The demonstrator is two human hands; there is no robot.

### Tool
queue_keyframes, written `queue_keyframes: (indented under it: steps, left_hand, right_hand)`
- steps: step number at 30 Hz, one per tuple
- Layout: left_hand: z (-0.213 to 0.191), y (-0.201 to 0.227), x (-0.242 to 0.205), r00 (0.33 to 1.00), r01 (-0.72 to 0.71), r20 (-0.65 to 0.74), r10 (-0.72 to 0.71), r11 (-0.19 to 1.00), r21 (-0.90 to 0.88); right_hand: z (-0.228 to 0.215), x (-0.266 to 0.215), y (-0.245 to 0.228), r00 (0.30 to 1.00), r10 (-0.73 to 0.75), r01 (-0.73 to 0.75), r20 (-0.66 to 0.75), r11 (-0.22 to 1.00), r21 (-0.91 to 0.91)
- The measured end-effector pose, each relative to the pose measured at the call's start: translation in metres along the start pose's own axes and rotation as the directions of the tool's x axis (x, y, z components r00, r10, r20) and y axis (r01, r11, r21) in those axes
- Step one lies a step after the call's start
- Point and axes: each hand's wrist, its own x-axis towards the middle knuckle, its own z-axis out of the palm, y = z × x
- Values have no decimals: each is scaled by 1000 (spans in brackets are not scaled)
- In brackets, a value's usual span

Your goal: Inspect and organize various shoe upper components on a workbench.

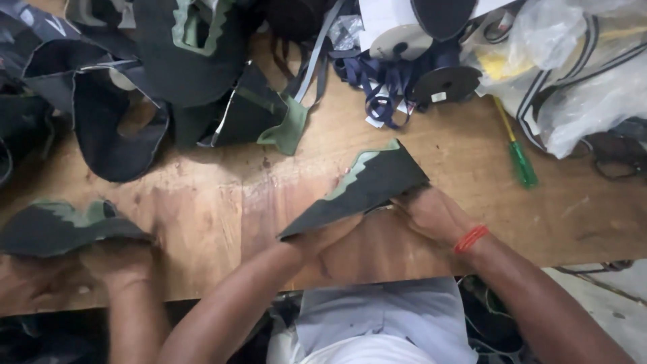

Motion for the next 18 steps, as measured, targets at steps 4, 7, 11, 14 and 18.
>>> queue_keyframes:
  steps: [4, 7, 11, 14, 18]
  left_hand:
    - [-7, 0, -2, 999, 22, 23, -22, 999, 34]
    - [-6, 1, 5, 999, 24, 32, -26, 998, 61]
    - [-12, 12, 2, 998, 20, 61, -24, 997, 69]
    - [-12, 24, 7, 997, 14, 74, -19, 998, 64]
    - [-12, 36, 13, 996, 4, 92, -10, 998, 64]
  right_hand:
    - [1, -6, 6, 988, -145, 140, -57, 987, -78]
    - [-13, 3, 5, 993, -114, 114, -16, 993, -3]
    - [-21, -4, 22, 982, -188, 191, 33, 966, -174]
    - [-19, -13, 23, 983, -59, 101, 173, 964, -246]
    - [-18, -12, 6, 964, 204, -181, 171, 973, -144]
